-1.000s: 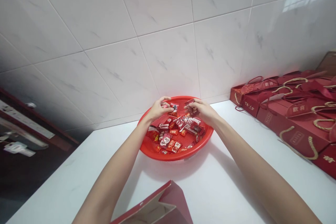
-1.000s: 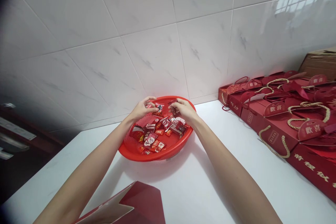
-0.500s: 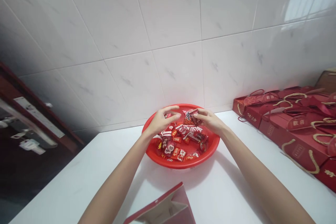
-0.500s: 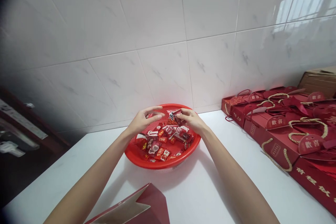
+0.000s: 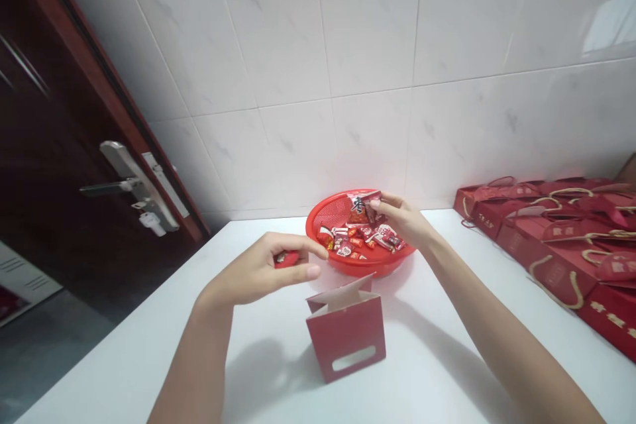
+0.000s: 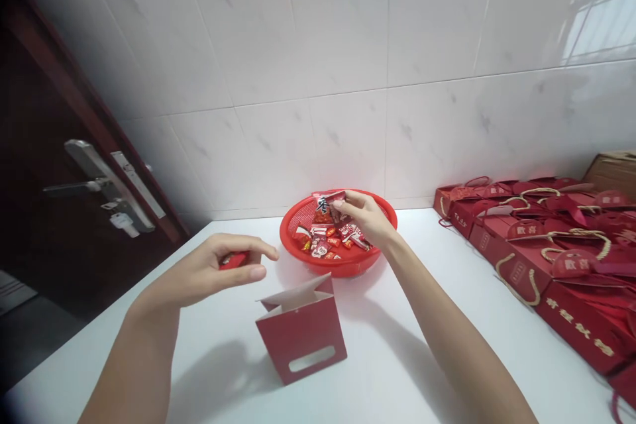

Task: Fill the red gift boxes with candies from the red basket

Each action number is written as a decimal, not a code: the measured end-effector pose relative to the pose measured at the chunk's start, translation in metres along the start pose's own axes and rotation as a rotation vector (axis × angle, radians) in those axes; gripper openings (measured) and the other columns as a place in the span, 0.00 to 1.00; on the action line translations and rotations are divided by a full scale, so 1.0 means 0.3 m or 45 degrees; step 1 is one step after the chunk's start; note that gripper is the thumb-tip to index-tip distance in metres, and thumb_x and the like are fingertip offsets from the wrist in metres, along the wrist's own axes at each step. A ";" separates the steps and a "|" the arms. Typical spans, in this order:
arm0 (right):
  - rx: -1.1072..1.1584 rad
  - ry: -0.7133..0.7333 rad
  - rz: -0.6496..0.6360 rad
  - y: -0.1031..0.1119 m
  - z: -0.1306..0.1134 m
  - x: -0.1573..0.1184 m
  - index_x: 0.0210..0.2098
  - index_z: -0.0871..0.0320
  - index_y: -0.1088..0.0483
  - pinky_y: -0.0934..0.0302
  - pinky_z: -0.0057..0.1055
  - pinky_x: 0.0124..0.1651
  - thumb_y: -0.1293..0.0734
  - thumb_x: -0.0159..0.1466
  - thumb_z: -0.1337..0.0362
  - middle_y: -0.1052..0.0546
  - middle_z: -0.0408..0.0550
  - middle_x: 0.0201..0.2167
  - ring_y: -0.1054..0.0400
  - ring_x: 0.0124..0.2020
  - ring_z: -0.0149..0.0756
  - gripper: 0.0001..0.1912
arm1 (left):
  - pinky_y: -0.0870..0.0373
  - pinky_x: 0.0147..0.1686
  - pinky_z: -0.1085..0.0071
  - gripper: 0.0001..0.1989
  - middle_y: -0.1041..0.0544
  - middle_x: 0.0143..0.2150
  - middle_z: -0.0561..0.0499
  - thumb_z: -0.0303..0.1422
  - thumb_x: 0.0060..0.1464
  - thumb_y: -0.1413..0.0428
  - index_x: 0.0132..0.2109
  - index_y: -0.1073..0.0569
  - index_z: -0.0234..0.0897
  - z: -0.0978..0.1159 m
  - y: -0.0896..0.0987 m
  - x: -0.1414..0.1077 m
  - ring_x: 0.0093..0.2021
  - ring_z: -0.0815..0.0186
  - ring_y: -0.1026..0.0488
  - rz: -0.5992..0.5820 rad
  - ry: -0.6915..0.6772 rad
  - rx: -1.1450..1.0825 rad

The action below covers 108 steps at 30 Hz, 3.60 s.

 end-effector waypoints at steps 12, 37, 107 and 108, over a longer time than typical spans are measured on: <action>-0.325 0.120 -0.213 -0.131 -0.169 -0.167 0.43 0.55 0.23 0.36 0.29 0.34 0.30 0.65 0.55 0.24 0.45 0.32 0.31 0.31 0.33 0.12 | 0.38 0.31 0.71 0.13 0.22 0.31 0.51 0.35 0.60 0.49 0.32 0.21 0.39 -0.010 -0.082 -0.008 0.30 0.65 0.30 -0.052 -0.077 0.273; -0.803 0.102 -0.535 -0.114 -0.139 -0.186 0.41 0.56 0.22 0.40 0.30 0.36 0.34 0.68 0.58 0.23 0.46 0.32 0.33 0.33 0.35 0.11 | 0.39 0.28 0.72 0.21 0.38 0.23 0.56 0.48 0.59 0.45 0.24 0.33 0.39 -0.006 -0.175 0.071 0.25 0.69 0.42 0.276 -0.064 -0.116; -1.445 -0.060 -0.351 -0.175 -0.088 -0.210 0.28 0.54 0.47 0.58 0.29 0.29 0.34 0.56 0.72 0.33 0.39 0.26 0.44 0.26 0.29 0.14 | 0.48 0.25 0.69 0.23 0.38 0.23 0.54 0.48 0.61 0.51 0.24 0.38 0.39 -0.003 -0.229 0.080 0.24 0.67 0.43 0.144 0.180 0.343; -1.434 -0.070 -0.382 -0.177 -0.089 -0.210 0.27 0.55 0.46 0.57 0.30 0.29 0.35 0.56 0.73 0.33 0.39 0.26 0.43 0.26 0.29 0.13 | 0.48 0.25 0.69 0.21 0.36 0.23 0.54 0.46 0.62 0.52 0.24 0.38 0.39 -0.004 -0.229 0.079 0.25 0.66 0.42 0.146 0.178 0.336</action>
Point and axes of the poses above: each hand's wrist, its own x-axis towards the middle knuckle, its own y-axis out of the back of the hand, z = x × y, the point moved 1 cm from there along x, towards the middle knuckle
